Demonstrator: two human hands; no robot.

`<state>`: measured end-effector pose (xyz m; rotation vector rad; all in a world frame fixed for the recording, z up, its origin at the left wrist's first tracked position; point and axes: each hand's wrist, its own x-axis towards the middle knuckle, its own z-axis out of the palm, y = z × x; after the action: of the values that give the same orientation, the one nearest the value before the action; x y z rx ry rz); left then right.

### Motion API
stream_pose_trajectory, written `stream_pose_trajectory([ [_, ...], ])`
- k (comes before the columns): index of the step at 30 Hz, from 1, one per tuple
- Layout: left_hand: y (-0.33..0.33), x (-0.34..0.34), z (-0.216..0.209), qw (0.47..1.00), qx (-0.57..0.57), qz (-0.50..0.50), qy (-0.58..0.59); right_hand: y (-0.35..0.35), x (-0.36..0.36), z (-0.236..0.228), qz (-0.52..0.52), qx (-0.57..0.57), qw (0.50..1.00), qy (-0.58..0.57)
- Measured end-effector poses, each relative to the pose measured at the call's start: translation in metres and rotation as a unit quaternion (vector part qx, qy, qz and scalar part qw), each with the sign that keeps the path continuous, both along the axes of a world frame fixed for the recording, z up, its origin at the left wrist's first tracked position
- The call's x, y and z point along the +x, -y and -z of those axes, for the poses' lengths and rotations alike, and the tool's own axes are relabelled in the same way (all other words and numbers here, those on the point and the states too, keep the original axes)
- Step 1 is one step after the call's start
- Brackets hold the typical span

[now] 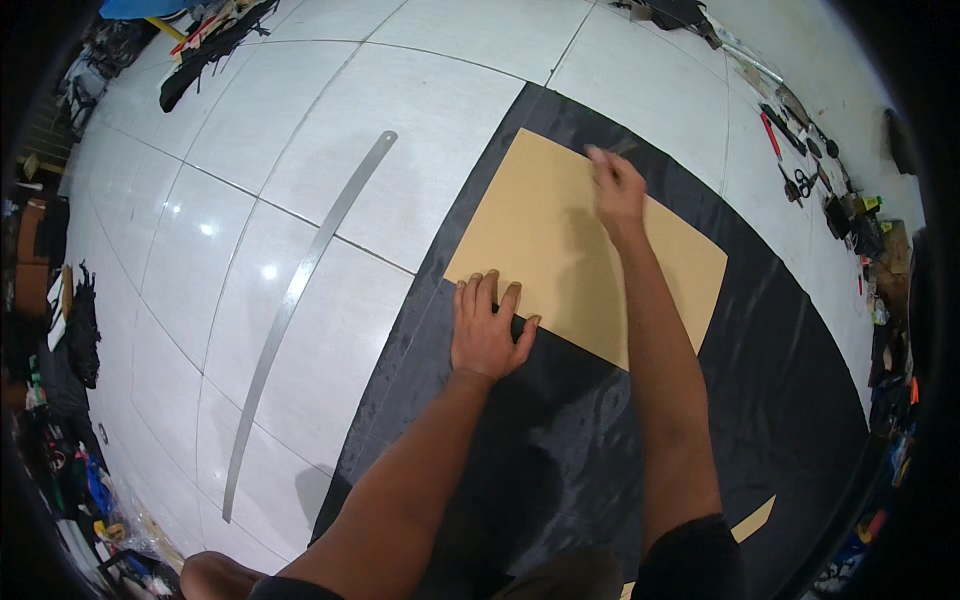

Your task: The person places a rectangular cardboard template on a large black fabric sheet laid on the floor. Using a pencil, they trace the outline of the template onto the fabric, then lift and reposition the template to repeat the process.

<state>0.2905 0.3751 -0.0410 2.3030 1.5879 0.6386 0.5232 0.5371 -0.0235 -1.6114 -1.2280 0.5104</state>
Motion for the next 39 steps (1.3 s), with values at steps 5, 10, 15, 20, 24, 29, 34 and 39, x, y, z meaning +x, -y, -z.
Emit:
stream_pose_trajectory([
  [5,0.000,0.006,0.001,1.000,-0.006,0.006,0.021,-0.074,-0.048,0.019,0.017,0.005,0.998,-0.061],
  [10,0.000,0.003,0.000,1.000,-0.013,0.000,0.013,-0.084,-0.059,0.019,0.031,-0.019,0.999,0.029],
  [15,0.000,0.003,0.001,1.000,-0.012,0.001,0.019,-0.087,-0.057,0.019,0.009,-0.020,0.998,0.054],
  [20,0.001,0.006,-0.001,1.000,-0.004,0.004,0.011,-0.086,-0.053,0.021,-0.011,-0.011,0.997,0.080],
  [24,0.001,0.007,0.001,1.000,-0.003,0.001,0.001,-0.069,-0.031,0.024,0.002,-0.004,0.993,0.122],
  [29,0.001,0.004,0.002,1.000,0.019,0.002,0.009,-0.003,0.037,0.019,0.046,-0.047,0.989,0.136],
  [34,0.000,0.006,0.001,1.000,0.028,0.008,0.006,0.032,0.078,0.016,0.122,-0.103,0.977,0.140],
  [39,0.000,0.005,0.003,0.999,0.037,0.014,-0.001,0.027,0.072,0.018,0.078,-0.087,0.986,0.118],
])
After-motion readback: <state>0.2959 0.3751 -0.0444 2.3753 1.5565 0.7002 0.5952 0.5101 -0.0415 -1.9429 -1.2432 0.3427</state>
